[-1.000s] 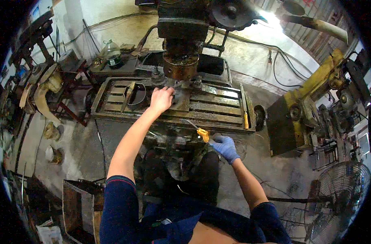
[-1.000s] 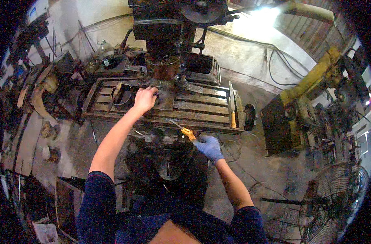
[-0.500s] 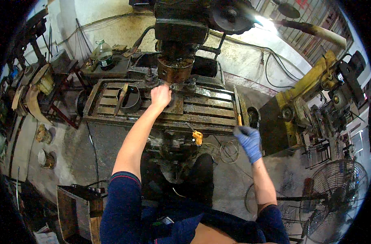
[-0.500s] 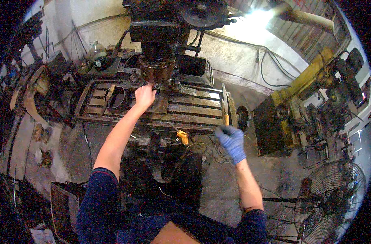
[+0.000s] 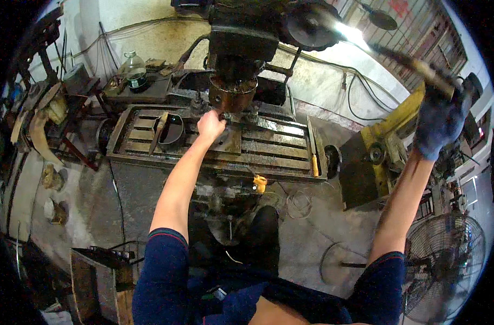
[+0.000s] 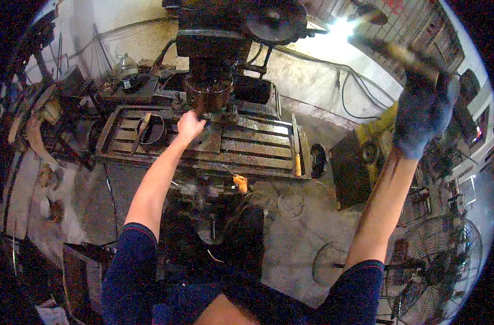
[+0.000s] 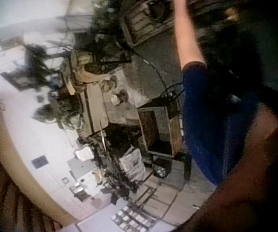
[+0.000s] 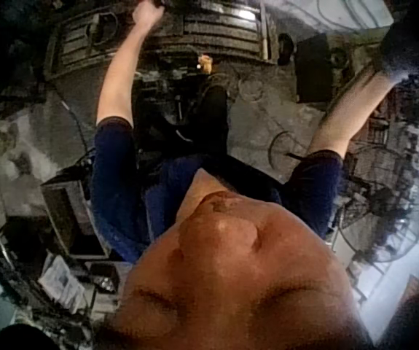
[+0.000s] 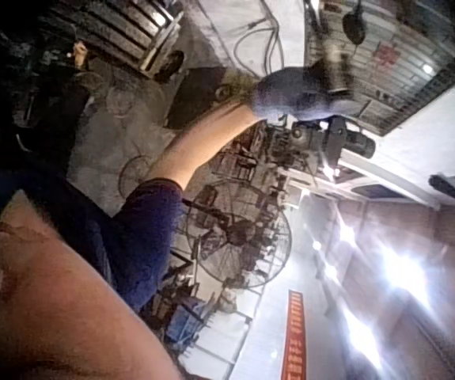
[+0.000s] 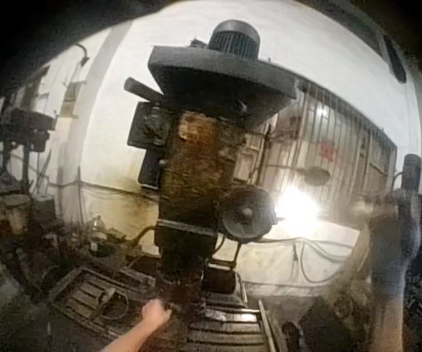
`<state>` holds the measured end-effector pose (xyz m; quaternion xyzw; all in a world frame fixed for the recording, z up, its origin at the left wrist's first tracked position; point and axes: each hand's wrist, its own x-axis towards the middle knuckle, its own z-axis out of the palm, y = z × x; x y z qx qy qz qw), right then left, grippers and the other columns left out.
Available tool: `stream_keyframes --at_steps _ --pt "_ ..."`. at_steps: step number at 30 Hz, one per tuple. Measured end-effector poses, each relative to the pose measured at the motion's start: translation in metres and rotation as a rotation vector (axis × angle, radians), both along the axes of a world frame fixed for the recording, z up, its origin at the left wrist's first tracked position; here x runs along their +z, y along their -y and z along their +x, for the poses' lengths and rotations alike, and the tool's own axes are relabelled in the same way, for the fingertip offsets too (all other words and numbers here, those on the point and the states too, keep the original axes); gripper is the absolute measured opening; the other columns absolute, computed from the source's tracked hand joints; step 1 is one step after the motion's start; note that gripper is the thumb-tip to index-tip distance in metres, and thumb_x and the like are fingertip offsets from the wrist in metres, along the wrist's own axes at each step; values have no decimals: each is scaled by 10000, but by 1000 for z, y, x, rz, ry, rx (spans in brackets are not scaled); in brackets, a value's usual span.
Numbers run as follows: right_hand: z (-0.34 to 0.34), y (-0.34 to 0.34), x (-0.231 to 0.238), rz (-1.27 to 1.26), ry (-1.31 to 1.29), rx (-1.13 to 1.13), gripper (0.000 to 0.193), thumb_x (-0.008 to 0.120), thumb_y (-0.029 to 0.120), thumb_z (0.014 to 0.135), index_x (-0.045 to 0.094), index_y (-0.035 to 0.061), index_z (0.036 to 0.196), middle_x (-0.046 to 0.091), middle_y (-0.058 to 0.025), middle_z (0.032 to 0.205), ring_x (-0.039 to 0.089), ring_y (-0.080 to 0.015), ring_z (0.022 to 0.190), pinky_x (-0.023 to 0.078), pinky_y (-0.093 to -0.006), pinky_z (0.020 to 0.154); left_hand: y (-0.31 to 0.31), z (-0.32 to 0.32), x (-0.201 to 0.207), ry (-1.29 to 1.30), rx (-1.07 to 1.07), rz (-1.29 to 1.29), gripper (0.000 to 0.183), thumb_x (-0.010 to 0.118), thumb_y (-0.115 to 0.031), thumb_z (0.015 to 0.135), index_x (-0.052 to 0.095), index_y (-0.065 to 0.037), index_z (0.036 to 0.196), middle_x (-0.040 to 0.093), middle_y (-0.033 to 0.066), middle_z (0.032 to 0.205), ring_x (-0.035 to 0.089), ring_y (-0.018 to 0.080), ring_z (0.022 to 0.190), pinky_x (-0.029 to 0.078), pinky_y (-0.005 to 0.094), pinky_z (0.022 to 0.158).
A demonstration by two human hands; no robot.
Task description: The person cleans debris from a metal part with a small yellow air blower and moves the part on a milling machine table. The person rotates a hand wheel on the machine while holding the part and placing small metal components into a wooden bin.
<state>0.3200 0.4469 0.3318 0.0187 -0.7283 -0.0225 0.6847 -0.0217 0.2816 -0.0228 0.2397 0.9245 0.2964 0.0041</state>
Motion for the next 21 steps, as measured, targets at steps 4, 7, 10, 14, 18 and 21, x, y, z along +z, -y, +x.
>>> stream_keyframes --at_steps 4,7,10,14,18,21 --pt "-6 23 -73 -328 19 762 329 460 367 861 500 48 794 528 -109 798 522 -315 921 365 -463 883 15 -3 -11 -96 29 114 294 688 -270 648 634 -10 774 626 191 799 609 334 793 492 426 693" --pt "-3 29 -115 -382 12 744 362 406 318 882 337 92 609 407 -66 652 485 -275 802 297 -479 964 11 0 -8 -147 29 147 286 699 -263 647 632 8 710 624 197 742 614 346 739 498 426 649" --pt "-3 27 -131 -310 -51 723 360 444 321 869 401 58 627 513 -112 709 523 -281 777 358 -524 920 9 1 -5 -104 15 121 292 709 -258 656 631 16 719 625 200 752 617 342 753 498 424 655" --pt "-6 31 -114 -335 -39 485 373 451 356 869 471 27 695 538 -117 746 539 -270 801 367 -523 927 9 1 -5 -108 16 122 305 712 -264 666 629 24 722 629 195 772 616 339 775 498 421 660" --pt "-12 31 -136 -329 -59 637 377 454 357 871 511 6 744 542 -111 749 548 -266 831 395 -461 864 16 -4 -3 -109 -43 103 277 675 -233 685 631 14 804 630 193 799 607 350 799 493 429 679" --pt "-10 37 -133 -391 -4 663 321 427 328 873 412 82 667 491 -78 756 521 -290 931 262 -568 1002 43 -3 -2 -139 -183 207 246 609 -158 702 625 -20 905 625 194 821 597 357 810 485 438 695"
